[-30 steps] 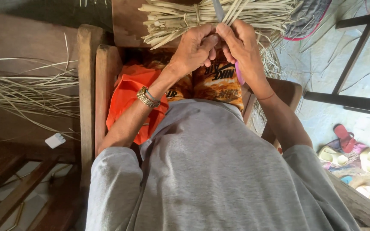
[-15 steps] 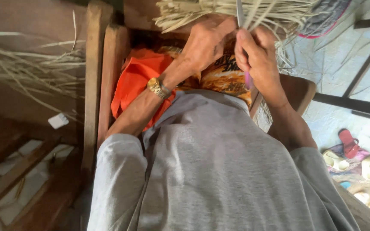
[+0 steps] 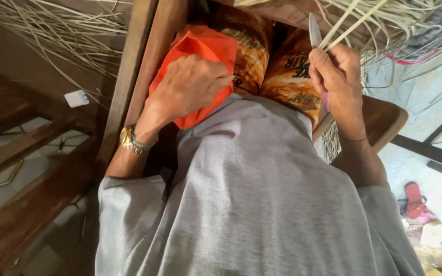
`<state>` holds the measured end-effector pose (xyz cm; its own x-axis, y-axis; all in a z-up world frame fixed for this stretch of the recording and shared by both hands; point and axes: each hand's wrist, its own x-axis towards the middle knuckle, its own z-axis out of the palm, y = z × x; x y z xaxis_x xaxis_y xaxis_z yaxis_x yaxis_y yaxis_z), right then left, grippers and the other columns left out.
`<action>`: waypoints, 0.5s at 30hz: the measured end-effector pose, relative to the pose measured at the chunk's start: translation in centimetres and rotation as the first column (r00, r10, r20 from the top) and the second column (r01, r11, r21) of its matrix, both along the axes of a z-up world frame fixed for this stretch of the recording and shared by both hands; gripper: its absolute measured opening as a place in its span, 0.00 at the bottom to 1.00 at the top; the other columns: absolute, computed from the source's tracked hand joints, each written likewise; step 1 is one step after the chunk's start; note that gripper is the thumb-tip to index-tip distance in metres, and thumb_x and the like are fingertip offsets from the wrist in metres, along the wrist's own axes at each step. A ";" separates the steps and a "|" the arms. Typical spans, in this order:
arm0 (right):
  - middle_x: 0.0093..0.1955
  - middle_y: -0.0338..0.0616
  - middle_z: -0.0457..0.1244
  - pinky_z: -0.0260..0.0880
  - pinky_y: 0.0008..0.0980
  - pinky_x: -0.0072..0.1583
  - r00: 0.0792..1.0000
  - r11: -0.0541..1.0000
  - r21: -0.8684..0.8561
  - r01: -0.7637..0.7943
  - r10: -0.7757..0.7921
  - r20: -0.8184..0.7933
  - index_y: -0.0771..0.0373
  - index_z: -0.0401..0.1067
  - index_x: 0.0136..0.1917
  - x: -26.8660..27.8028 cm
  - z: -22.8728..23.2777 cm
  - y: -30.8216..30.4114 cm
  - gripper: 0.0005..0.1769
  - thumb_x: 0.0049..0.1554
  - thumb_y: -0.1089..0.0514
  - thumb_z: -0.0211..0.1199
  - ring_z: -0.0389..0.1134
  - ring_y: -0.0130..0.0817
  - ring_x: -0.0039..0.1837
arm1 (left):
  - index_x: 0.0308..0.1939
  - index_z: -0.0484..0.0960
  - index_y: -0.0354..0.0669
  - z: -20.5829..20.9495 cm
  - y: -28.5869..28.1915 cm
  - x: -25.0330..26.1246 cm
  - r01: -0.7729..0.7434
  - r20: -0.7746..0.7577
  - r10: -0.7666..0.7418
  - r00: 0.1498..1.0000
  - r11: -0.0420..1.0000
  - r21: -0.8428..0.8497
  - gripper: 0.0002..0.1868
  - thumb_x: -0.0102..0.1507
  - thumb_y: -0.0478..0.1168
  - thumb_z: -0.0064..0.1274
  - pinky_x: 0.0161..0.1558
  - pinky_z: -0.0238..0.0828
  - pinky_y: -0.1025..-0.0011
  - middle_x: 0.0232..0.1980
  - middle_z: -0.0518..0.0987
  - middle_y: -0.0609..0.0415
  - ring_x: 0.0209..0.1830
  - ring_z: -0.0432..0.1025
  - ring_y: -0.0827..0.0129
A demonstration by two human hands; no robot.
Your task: Sorting, trimming, and bundling dried plant fibers using a small knife.
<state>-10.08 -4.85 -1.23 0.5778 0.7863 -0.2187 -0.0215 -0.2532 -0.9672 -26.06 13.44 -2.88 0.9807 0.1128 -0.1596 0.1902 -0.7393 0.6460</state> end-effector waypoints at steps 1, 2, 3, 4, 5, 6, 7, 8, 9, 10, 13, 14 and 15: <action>0.23 0.36 0.48 0.42 0.19 0.30 1.000 1.000 0.003 -0.014 0.014 0.011 0.62 0.54 0.30 0.0 -0.2 -0.1 0.19 0.60 0.53 0.46 0.45 0.21 0.25 | 0.17 0.63 0.47 -0.7 -0.1 -0.9 0.015 -0.152 0.021 0.988 0.972 0.234 0.19 0.63 0.46 0.41 0.13 0.53 0.65 0.14 0.61 0.56 0.13 0.59 0.63; 0.23 0.36 0.48 0.42 0.18 0.29 0.999 1.000 0.006 -0.028 0.027 0.023 0.61 0.54 0.30 0.0 -0.4 -0.2 0.20 0.61 0.52 0.46 0.45 0.21 0.24 | 0.17 0.68 0.51 -1.4 -0.2 -1.7 0.065 -0.291 0.078 0.954 0.891 0.450 0.22 0.65 0.52 0.40 0.09 0.58 0.68 0.14 0.63 0.60 0.13 0.66 0.66; 0.23 0.36 0.48 0.42 0.18 0.29 0.999 1.000 0.010 -0.024 0.024 0.027 0.61 0.54 0.30 0.0 -0.7 -0.4 0.20 0.61 0.52 0.46 0.45 0.21 0.24 | 0.17 0.68 0.51 -2.2 -0.4 -2.4 0.066 -0.287 0.076 0.955 0.889 0.454 0.22 0.65 0.52 0.40 0.09 0.58 0.68 0.14 0.63 0.60 0.13 0.66 0.66; 0.23 0.35 0.48 0.42 0.18 0.28 1.000 1.000 0.025 -0.017 0.017 0.000 0.61 0.55 0.30 0.0 -0.9 -0.5 0.19 0.60 0.52 0.47 0.45 0.20 0.24 | 0.18 0.69 0.55 -2.9 -0.7 -3.1 0.062 -0.277 0.129 0.952 0.808 0.586 0.15 0.54 0.55 0.49 0.11 0.56 0.71 0.15 0.64 0.62 0.15 0.66 0.69; 0.23 0.34 0.49 0.42 0.17 0.28 1.000 0.999 0.037 -0.003 0.004 -0.025 0.61 0.56 0.31 0.0 -1.2 -0.8 0.18 0.60 0.52 0.47 0.45 0.19 0.24 | 0.19 0.70 0.58 -3.6 -0.9 -3.5 0.062 -0.257 0.173 0.951 0.708 0.704 0.16 0.42 0.57 0.58 0.13 0.54 0.74 0.17 0.65 0.65 0.17 0.65 0.72; 0.23 0.34 0.49 0.42 0.17 0.28 1.000 0.999 0.040 0.008 -0.007 -0.019 0.61 0.56 0.31 0.1 -1.4 -0.9 0.18 0.60 0.52 0.47 0.45 0.19 0.24 | 0.19 0.70 0.58 -2.5 -1.3 -3.0 0.065 -0.251 0.163 0.954 0.705 0.706 0.16 0.42 0.57 0.58 0.13 0.54 0.74 0.17 0.65 0.65 0.17 0.65 0.72; 0.24 0.33 0.49 0.43 0.16 0.27 1.000 1.000 0.012 -0.009 0.009 0.007 0.61 0.57 0.35 0.1 -1.5 -1.1 0.14 0.60 0.54 0.47 0.46 0.18 0.25 | 0.18 0.67 0.52 -1.4 -1.7 -2.5 -0.007 -0.182 0.156 0.971 0.777 0.629 0.13 0.50 0.51 0.50 0.13 0.53 0.71 0.18 0.65 0.62 0.14 0.63 0.68; 0.25 0.32 0.50 0.45 0.14 0.27 0.999 1.000 -0.017 -0.026 0.026 0.032 0.62 0.58 0.40 0.2 -1.6 -1.4 0.10 0.61 0.56 0.46 0.46 0.18 0.25 | 0.17 0.65 0.47 -0.3 -2.1 -1.9 -0.071 -0.114 0.156 0.981 0.840 0.538 0.15 0.58 0.44 0.42 0.13 0.52 0.68 0.20 0.65 0.59 0.12 0.60 0.64; 0.25 0.32 0.50 0.45 0.14 0.27 0.999 1.000 -0.015 -0.011 0.012 0.041 0.62 0.58 0.40 0.3 -2.0 -1.6 0.10 0.61 0.56 0.46 0.46 0.18 0.25 | 0.17 0.65 0.47 0.7 -2.4 -0.5 -0.064 -0.105 0.142 0.984 0.840 0.539 0.15 0.58 0.44 0.42 0.13 0.52 0.68 0.20 0.65 0.59 0.12 0.60 0.64; 0.25 0.33 0.51 0.47 0.15 0.27 0.995 0.998 -0.053 -0.030 0.035 0.097 0.62 0.59 0.37 0.4 -2.4 -1.8 0.11 0.60 0.56 0.47 0.48 0.19 0.25 | 0.27 0.67 0.43 1.8 -2.8 0.9 -0.133 0.088 0.108 0.990 0.925 0.356 0.08 0.59 0.41 0.43 0.18 0.56 0.65 0.26 0.68 0.54 0.21 0.61 0.60; 0.24 0.35 0.52 0.48 0.16 0.25 0.971 0.995 -0.066 -0.074 0.087 0.224 0.62 0.60 0.33 0.6 -4.5 -2.3 0.16 0.59 0.53 0.48 0.50 0.21 0.24 | 0.42 0.69 0.40 2.1 -3.4 5.1 -0.129 0.331 0.096 0.939 0.989 0.076 0.10 0.58 0.38 0.44 0.32 0.57 0.62 0.38 0.72 0.50 0.37 0.62 0.56; 0.23 0.36 0.53 0.47 0.17 0.23 0.948 0.992 -0.050 -0.113 0.123 0.293 0.62 0.59 0.31 0.6 -5.3 -2.4 0.18 0.57 0.50 0.47 0.51 0.22 0.22 | 0.47 0.68 0.41 1.7 -3.6 6.4 -0.107 0.376 0.099 0.921 0.994 -0.001 0.14 0.57 0.39 0.44 0.41 0.56 0.61 0.45 0.73 0.51 0.43 0.63 0.56; 0.23 0.36 0.53 0.47 0.17 0.23 0.948 0.993 -0.048 -0.104 0.114 0.298 0.62 0.59 0.31 0.5 -5.2 -2.3 0.18 0.57 0.50 0.47 0.51 0.22 0.22 | 0.47 0.68 0.41 1.3 -3.4 7.8 -0.098 0.381 0.091 0.920 0.995 0.000 0.14 0.57 0.39 0.44 0.41 0.56 0.61 0.45 0.73 0.51 0.43 0.63 0.56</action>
<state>-9.62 -7.15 -6.41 0.5315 0.8438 -0.0743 0.2977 -0.2682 -0.9162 -18.25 10.04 -1.55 0.9518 0.2072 0.2260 0.0027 -0.7428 0.6695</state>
